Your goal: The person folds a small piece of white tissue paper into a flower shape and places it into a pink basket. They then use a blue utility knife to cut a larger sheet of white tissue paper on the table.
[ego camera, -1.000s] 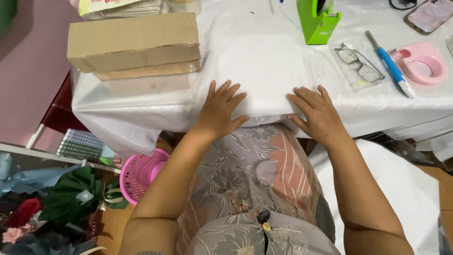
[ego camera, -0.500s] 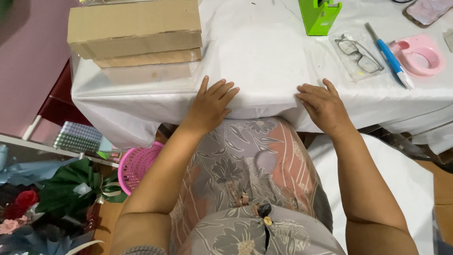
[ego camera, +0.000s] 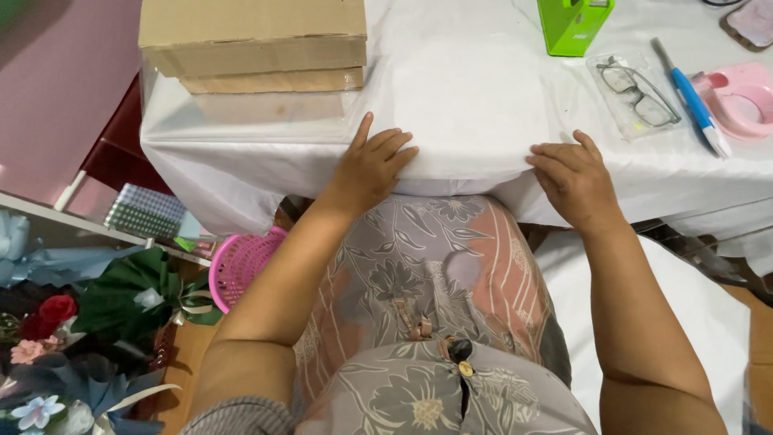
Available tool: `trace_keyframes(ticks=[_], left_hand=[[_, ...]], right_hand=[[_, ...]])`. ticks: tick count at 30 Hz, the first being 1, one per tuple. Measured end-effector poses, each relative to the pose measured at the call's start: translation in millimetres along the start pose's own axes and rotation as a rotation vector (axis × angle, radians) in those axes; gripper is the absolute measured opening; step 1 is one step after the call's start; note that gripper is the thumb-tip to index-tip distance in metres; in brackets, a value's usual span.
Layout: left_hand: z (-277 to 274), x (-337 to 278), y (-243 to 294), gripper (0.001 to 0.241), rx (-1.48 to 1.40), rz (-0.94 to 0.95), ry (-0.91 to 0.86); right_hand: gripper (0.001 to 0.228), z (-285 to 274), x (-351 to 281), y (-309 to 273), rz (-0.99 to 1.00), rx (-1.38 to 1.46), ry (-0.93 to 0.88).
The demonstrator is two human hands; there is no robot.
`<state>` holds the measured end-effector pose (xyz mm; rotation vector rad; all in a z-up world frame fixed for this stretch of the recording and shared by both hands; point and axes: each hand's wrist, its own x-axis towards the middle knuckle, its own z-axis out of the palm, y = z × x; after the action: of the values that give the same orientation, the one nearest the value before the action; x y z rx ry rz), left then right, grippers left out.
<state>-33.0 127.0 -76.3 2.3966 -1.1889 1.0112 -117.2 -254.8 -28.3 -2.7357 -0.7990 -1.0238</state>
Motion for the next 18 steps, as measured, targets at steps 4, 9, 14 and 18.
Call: trace_keyframes(ticks=[4, 9, 14, 18], left_hand=[[0.8, -2.4, -2.9, 0.026, -0.064, -0.026, 0.038], [-13.2, 3.3, 2.4, 0.017, -0.181, -0.107, 0.054], [-14.0, 3.4, 0.5, 0.015, -0.230, -0.154, 0.066], [-23.9, 6.3, -0.5, 0.011, -0.280, -0.197, -0.011]], right_hand=[[0.029, 0.4, -8.0, 6.1, 0.028, 0.045, 0.002], [0.050, -8.2, -1.1, -5.6, 0.093, 0.145, -0.031], [0.044, -8.9, -0.5, -2.5, 0.102, 0.164, -0.053], [0.030, -3.3, -7.3, 5.6, 0.103, 0.129, -0.094]])
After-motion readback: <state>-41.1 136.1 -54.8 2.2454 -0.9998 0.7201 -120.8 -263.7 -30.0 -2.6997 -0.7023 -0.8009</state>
